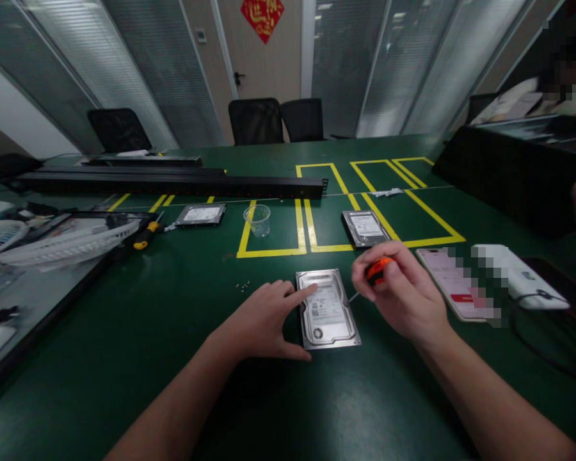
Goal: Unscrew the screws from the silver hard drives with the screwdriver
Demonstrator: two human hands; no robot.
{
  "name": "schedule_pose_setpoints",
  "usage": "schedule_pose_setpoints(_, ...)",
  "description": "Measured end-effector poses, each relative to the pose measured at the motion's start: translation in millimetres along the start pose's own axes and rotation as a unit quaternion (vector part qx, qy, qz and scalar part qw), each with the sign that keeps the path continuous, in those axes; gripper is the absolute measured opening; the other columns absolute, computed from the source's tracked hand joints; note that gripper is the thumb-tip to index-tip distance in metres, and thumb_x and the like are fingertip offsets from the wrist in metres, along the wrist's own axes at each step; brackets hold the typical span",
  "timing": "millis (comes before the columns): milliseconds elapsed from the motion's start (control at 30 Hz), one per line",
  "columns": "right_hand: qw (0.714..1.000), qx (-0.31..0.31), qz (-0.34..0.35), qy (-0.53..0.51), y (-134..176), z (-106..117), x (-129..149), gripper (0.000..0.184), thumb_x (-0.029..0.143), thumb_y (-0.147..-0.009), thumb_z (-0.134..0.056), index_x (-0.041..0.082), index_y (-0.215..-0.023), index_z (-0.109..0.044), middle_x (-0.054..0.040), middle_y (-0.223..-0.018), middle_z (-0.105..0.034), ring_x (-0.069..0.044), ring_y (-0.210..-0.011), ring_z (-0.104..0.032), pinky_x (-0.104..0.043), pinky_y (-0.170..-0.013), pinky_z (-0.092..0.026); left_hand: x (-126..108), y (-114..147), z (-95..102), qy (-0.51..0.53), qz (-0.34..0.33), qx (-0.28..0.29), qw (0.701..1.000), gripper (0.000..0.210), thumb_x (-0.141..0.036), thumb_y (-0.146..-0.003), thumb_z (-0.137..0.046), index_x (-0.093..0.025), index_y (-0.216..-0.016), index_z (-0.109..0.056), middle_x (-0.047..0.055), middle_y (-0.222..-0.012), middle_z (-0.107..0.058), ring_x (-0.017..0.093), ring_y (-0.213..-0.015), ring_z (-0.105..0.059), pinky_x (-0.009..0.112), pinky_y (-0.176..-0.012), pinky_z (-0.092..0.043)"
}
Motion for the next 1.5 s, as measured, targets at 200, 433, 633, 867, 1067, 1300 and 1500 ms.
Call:
schedule_pose_setpoints(200,1.0,-0.013,-0.011,-0.001,-4.5,2.1,-3.8,0.027,0.042,-0.104,-0.058,0.021,-0.104,-0.075,-0.007,-0.087,-0.069,-0.02,-0.07,-0.056,-0.036,-0.066,-0.047,8.0,-7.0,-2.9,-0.001,0.0,-0.011,1.0,0.123,-0.077,-0.071,-0.084,-0.03,-0.171,-0.029,0.013,-0.129,-0.061,0.034,-0.107,-0.059,0.043,-0.089,-0.047)
schedule_pose_setpoints(433,1.0,-0.007,0.001,-0.001,-20.2,3.3,-7.2,0.012,0.033,-0.097,-0.071,0.024,-0.096,-0.064,-0.0028,-0.095,-0.072,-0.017,-0.071,-0.063,-0.032,-0.067,-0.046,13.6,-14.9,-1.7,0.0,0.006,-0.012,1.0,0.122,-0.075,-0.072,-0.085,-0.029,-0.171,-0.029,0.013,-0.128,-0.064,0.033,-0.104,-0.062,0.04,-0.085,-0.048)
schedule_pose_setpoints(633,0.999,-0.028,-0.02,-0.011,-37.9,5.7,-8.5,0.021,0.037,-0.103,-0.056,0.021,-0.096,-0.068,-0.002,-0.078,-0.066,-0.014,-0.059,-0.048,-0.031,-0.057,-0.036,16.3,-14.9,-0.2,0.023,0.008,-0.015,1.0,0.119,-0.071,-0.073,-0.087,-0.027,-0.17,-0.032,0.013,-0.13,-0.065,0.033,-0.106,-0.063,0.04,-0.087,-0.049)
schedule_pose_setpoints(867,0.999,-0.049,0.006,0.009,-35.3,10.3,-11.4,0.015,0.034,-0.099,-0.064,0.022,-0.092,-0.069,-0.0035,-0.086,-0.069,-0.017,-0.07,-0.061,-0.032,-0.064,-0.044,14.2,-13.8,-0.1,0.038,0.013,-0.019,0.999,0.116,-0.067,-0.074,-0.088,-0.025,-0.168,-0.035,0.013,-0.13,-0.065,0.032,-0.105,-0.063,0.04,-0.084,-0.049)
schedule_pose_setpoints(1067,0.998,-0.062,0.009,-0.003,-28.8,7.7,-13.0,0.017,0.04,-0.101,-0.065,0.025,-0.097,-0.07,-0.0024,-0.082,-0.068,-0.015,-0.059,-0.05,-0.031,-0.055,-0.034,14.9,-12.9,-1.4,0.031,0.015,-0.025,0.999,0.117,-0.066,-0.074,-0.09,-0.024,-0.168,-0.035,0.013,-0.129,-0.066,0.031,-0.104,-0.063,0.039,-0.084,-0.049)
schedule_pose_setpoints(1300,0.998,-0.061,0.009,-0.014,-26.1,8.8,-11.5,0.018,0.038,-0.1,-0.065,0.022,-0.096,-0.073,-0.004,-0.084,-0.068,-0.017,-0.067,-0.057,-0.033,-0.063,-0.041,16.1,-13.2,-4.1,0.034,0.015,-0.028,0.999,0.119,-0.068,-0.073,-0.09,-0.025,-0.169,-0.034,0.014,-0.128,-0.066,0.033,-0.106,-0.063,0.041,-0.086,-0.049)
schedule_pose_setpoints(1500,0.998,-0.058,0.021,-0.025,-24.2,8.6,-10.9,0.011,0.036,-0.098,-0.07,0.026,-0.098,-0.068,-0.0013,-0.086,-0.071,-0.014,-0.06,-0.052,-0.031,-0.058,-0.035,21.9,1.1,17.5,0.089,0.055,-0.027,0.994,0.123,-0.065,-0.067,-0.095,-0.028,-0.167,-0.034,0.01,-0.132,-0.066,0.031,-0.107,-0.064,0.04,-0.089,-0.052)
Point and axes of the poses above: each hand's wrist, its own y-axis away from the middle knuckle, its own z-axis out of the back of the hand, x = y × z, the point moved 5 cm from there along -y, towards the middle knuckle
